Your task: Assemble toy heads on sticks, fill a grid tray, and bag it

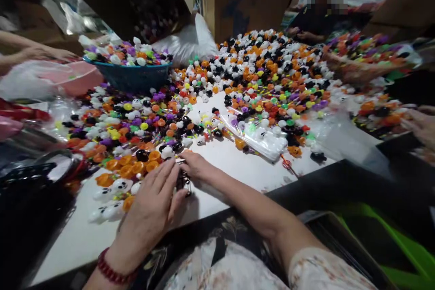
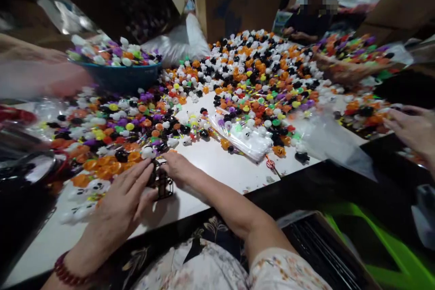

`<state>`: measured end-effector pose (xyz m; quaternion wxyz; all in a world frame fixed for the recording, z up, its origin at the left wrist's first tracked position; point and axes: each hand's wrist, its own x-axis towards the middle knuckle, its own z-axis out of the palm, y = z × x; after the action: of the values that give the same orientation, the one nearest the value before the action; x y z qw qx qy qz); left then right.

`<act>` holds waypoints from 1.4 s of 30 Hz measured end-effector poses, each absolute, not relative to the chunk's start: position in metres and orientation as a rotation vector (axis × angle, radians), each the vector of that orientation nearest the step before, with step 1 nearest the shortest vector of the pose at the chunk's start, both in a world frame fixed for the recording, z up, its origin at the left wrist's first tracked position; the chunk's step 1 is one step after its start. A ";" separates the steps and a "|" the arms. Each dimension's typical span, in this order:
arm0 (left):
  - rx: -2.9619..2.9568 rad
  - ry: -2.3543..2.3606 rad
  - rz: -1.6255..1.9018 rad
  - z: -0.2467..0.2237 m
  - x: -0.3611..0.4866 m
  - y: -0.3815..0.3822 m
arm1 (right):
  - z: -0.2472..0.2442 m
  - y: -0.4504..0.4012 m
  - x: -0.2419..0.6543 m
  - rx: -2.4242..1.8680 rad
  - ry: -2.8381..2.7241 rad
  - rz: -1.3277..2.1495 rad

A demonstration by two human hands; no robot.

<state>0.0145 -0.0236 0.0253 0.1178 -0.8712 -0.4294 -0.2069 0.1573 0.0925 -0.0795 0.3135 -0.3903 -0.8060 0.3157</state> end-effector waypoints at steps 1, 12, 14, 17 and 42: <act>-2.619 -1.215 -0.614 0.025 0.018 -0.031 | -0.079 0.086 0.177 -1.079 -2.133 0.748; -2.575 -1.464 -0.452 -0.092 0.047 -0.064 | -0.083 0.045 0.347 -2.036 -2.019 -0.010; -2.490 -1.536 -0.417 -0.105 0.048 -0.066 | -0.084 0.044 0.342 -2.035 -2.034 -0.025; -2.462 -1.547 -0.340 -0.110 0.044 -0.074 | -0.086 0.041 0.330 -2.017 -2.035 0.033; -2.424 -2.687 -1.841 -0.044 0.057 -0.050 | -0.056 -0.031 0.233 -1.052 -1.318 1.760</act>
<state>0.0567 -0.0500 -0.0436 -0.4433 -0.5352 -0.5932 -0.4064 0.2335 -0.0309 -0.0562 0.3448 -0.4051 -0.5076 0.6777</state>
